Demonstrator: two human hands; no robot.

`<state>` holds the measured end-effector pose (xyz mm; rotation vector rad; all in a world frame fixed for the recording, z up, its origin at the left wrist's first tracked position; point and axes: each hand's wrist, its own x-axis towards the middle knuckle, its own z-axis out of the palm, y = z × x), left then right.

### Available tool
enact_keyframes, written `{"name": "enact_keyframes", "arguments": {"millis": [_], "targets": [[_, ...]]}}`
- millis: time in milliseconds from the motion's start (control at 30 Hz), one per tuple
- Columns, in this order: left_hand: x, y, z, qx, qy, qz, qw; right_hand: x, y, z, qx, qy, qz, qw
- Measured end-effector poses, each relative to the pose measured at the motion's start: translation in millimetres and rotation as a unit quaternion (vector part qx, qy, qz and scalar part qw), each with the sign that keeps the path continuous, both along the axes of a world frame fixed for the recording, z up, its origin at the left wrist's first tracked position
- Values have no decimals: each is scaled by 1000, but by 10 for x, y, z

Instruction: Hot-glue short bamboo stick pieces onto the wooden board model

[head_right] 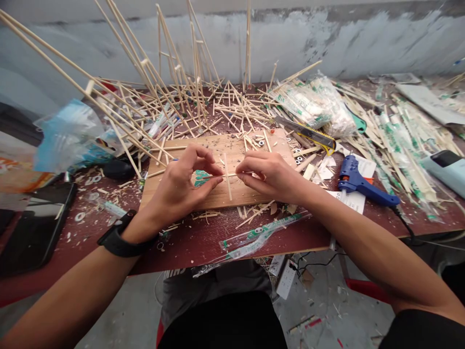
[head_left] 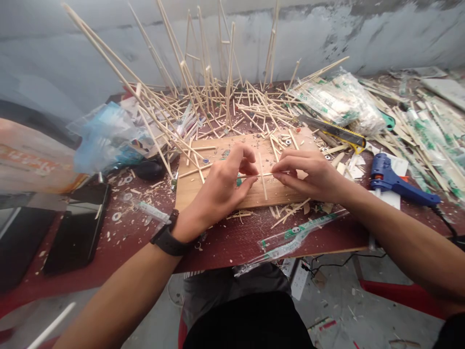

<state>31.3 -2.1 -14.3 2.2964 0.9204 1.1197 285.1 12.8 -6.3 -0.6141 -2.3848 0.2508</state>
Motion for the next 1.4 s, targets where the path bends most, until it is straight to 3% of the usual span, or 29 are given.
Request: {"name": "enact_keyframes", "arguments": {"millis": [1400], "targets": [[8,12,-3,-42,5,11,999,-24,-17,-42,-10,-28,0,1000]]}}
